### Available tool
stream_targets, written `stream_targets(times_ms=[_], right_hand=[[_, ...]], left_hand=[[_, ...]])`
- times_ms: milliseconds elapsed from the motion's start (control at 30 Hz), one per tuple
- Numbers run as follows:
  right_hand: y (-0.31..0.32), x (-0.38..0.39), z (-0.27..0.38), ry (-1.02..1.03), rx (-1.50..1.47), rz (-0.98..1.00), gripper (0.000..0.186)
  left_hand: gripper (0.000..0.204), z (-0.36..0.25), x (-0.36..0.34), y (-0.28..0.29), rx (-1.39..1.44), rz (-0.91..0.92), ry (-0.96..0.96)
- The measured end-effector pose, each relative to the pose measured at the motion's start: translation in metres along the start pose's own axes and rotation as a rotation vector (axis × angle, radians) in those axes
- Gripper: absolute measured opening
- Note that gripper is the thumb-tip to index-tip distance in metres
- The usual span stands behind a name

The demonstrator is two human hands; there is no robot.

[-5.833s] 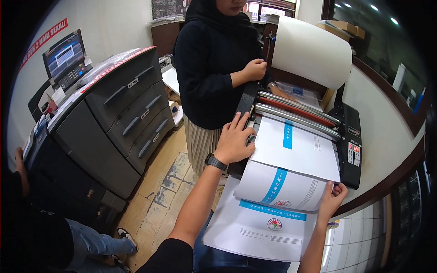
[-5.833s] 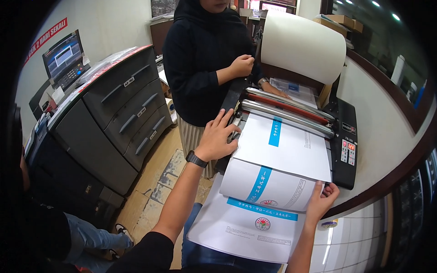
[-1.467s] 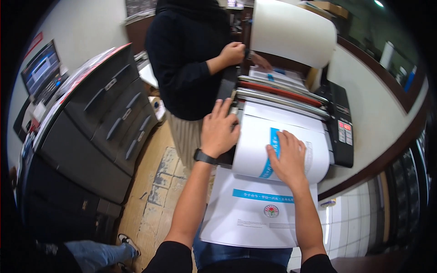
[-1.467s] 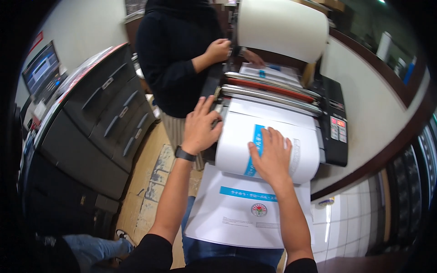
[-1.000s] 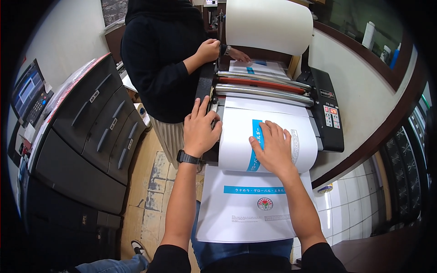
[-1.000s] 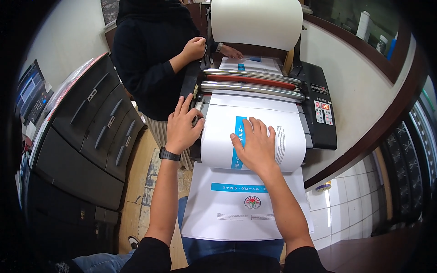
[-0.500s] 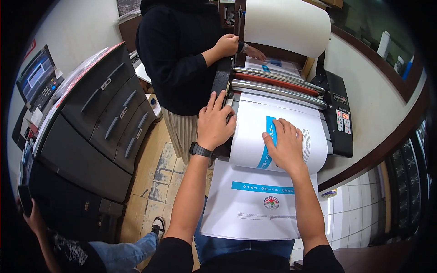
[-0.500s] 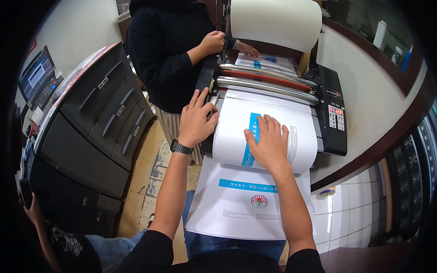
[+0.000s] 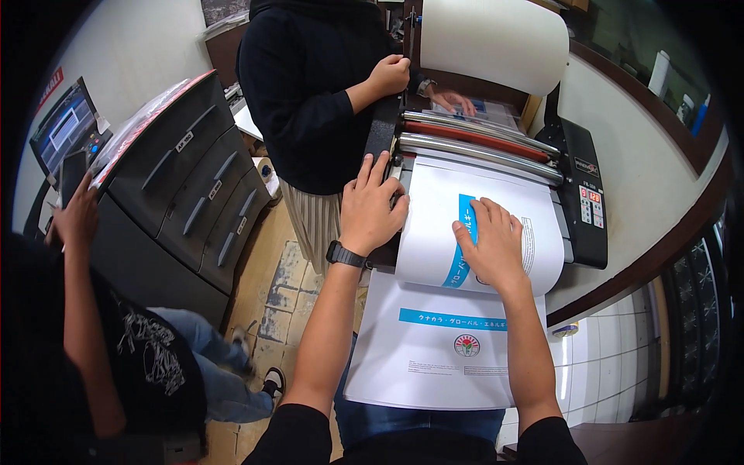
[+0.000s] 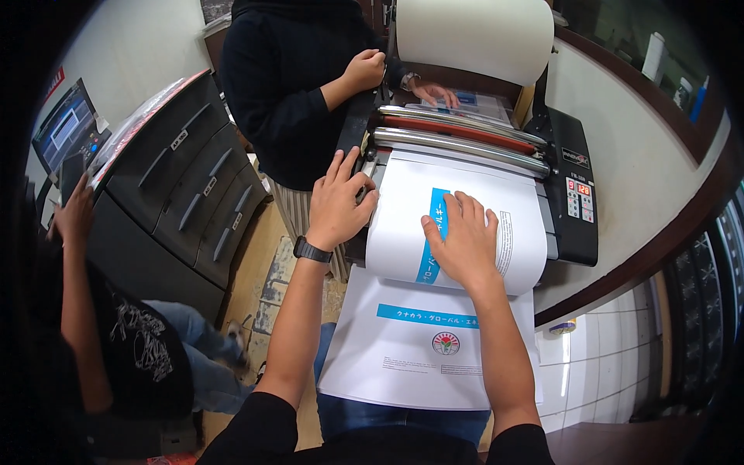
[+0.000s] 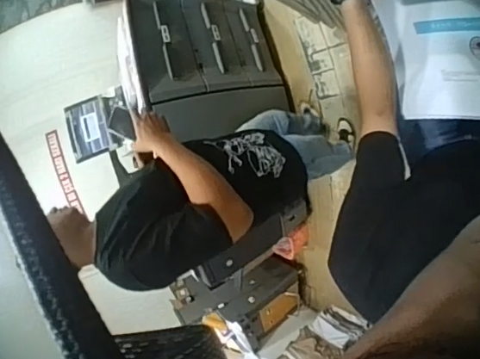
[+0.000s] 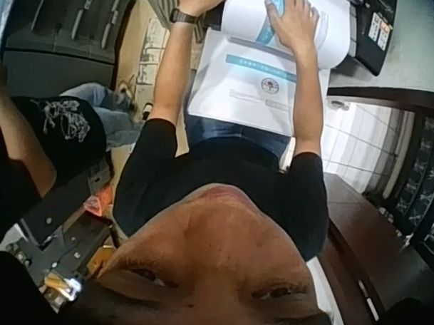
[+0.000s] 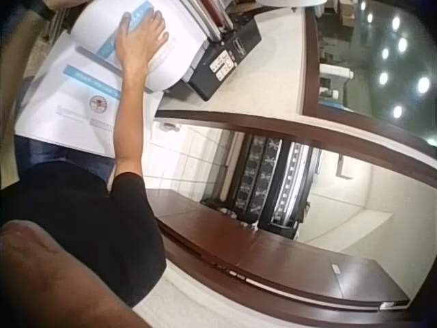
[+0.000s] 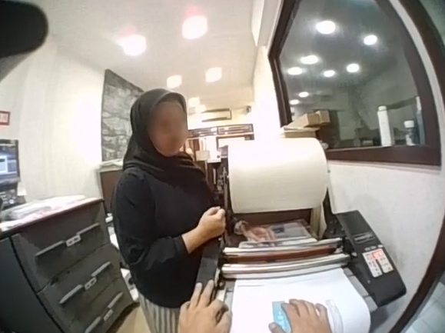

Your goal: Operating a roll laminator machine to laminate printed sheets.

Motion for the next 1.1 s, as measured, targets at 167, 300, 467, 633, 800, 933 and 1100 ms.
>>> stream_targets(times_ms=[167,300,467,633,800,933,1100], right_hand=[[-0.002,-0.003,0.0,-0.007,0.011,0.006,0.067],[-0.003,-0.005,-0.002,-0.013,0.009,0.013,0.067],[-0.001,-0.006,-0.001,-0.023,0.01,0.027,0.067],[-0.002,-0.01,-0.003,-0.035,0.005,0.043,0.068],[-0.003,-0.015,-0.004,-0.037,-0.002,0.052,0.068],[-0.001,-0.018,-0.005,-0.044,-0.016,0.052,0.068],[-0.003,-0.024,-0.007,-0.045,-0.015,0.036,0.067]], left_hand=[[0.015,0.001,0.0,0.001,-0.009,0.011,0.013],[0.015,-0.001,-0.001,0.0,0.003,0.007,0.006],[0.015,-0.001,0.0,0.001,0.0,0.015,0.019],[0.016,-0.002,0.0,0.001,-0.005,0.022,0.018],[0.016,0.0,0.001,0.001,-0.02,0.018,0.015],[0.016,0.0,0.001,0.001,-0.018,0.012,0.008],[0.017,-0.002,0.0,0.002,-0.023,0.009,-0.006]])
Point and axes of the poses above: each hand's wrist, its own x-axis away from the middle knuckle, its own y-axis out of the back of the hand, z = x × y, the point moved 6 cm from there along -x, towards the middle knuckle, and after that the axes turned 6 degrees about x, right-handed, at the moved point
